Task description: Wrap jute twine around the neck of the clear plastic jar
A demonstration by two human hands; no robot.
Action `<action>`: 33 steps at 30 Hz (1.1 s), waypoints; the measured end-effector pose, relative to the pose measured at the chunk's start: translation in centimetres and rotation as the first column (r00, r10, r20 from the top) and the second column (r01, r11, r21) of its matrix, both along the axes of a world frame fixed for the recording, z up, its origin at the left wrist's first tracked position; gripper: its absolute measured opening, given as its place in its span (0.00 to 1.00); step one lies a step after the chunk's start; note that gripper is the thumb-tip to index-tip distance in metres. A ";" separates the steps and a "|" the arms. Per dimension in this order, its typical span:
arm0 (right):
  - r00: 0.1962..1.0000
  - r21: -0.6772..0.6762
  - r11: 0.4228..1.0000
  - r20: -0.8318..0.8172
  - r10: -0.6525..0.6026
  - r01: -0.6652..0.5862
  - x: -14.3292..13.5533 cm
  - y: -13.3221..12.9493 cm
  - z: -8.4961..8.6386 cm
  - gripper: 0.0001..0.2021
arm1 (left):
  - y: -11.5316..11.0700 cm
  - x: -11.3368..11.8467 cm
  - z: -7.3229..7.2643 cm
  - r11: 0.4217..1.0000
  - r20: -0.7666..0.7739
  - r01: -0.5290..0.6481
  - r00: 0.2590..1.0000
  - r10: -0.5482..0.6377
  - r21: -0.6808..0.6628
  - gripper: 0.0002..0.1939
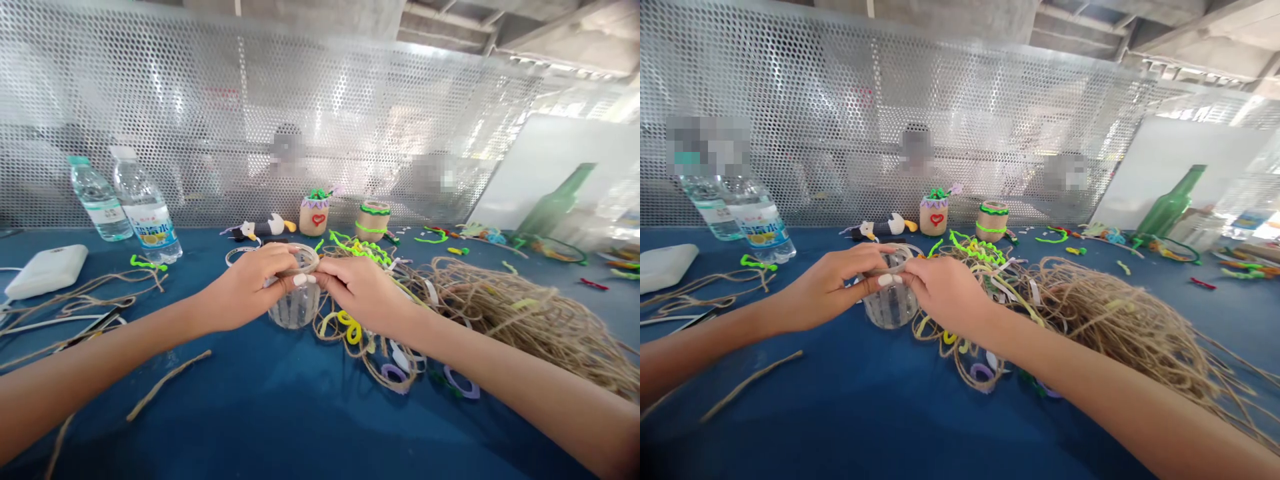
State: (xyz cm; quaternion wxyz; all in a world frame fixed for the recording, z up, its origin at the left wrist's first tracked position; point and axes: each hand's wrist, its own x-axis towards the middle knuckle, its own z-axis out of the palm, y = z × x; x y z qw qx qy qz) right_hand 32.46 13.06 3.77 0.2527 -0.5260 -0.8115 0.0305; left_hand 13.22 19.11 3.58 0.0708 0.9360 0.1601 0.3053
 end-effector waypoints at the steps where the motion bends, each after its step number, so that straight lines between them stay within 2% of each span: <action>1: 1.000 -0.017 1.000 0.002 0.011 -0.011 0.1 0.0 0.2 0.12 | 0.0 0.0 0.1 1.000 -0.002 0.013 1.000 -0.013 -0.023 0.14; 4: 0.999 -0.068 0.997 -0.014 0.041 -0.042 0.5 -0.2 0.9 0.13 | 0.1 -0.2 0.5 0.995 -0.020 0.035 0.999 -0.037 -0.089 0.11; 8: 0.999 -0.118 0.993 -0.014 -0.030 0.028 0.8 -0.5 1.3 0.14 | 0.1 -0.3 0.8 0.992 -0.036 0.034 0.999 -0.039 -0.125 0.11; 11: 0.999 -0.108 0.993 -0.020 -0.046 0.044 0.9 -0.5 1.3 0.15 | 0.1 -0.3 0.8 0.987 -0.037 0.045 0.998 -0.051 -0.153 0.11; 19: 0.999 -0.082 0.996 -0.011 -0.048 0.047 1.1 0.2 1.2 0.15 | 0.4 -0.4 0.6 0.992 -0.049 0.071 0.996 -0.077 -0.106 0.10; 24: 0.999 -0.094 0.995 -0.033 -0.020 0.017 1.1 0.5 0.7 0.14 | 0.0 -0.1 -0.1 0.997 -0.064 0.016 0.998 -0.011 0.079 0.14; 27: 0.999 -0.073 0.997 -0.051 0.001 -0.004 1.1 0.9 0.3 0.13 | -0.6 0.2 -0.6 0.987 0.000 -0.063 0.998 0.064 0.148 0.15; 31: 0.997 -0.051 0.998 -0.067 0.028 -0.031 1.1 1.1 0.1 0.11 | -1.1 0.5 -0.6 0.985 0.071 -0.122 0.991 0.114 0.121 0.12; 33: 0.998 -0.045 0.999 -0.056 0.002 -0.005 1.0 1.1 0.2 0.12 | -1.1 0.5 -0.5 0.985 0.063 -0.155 0.987 0.150 0.078 0.10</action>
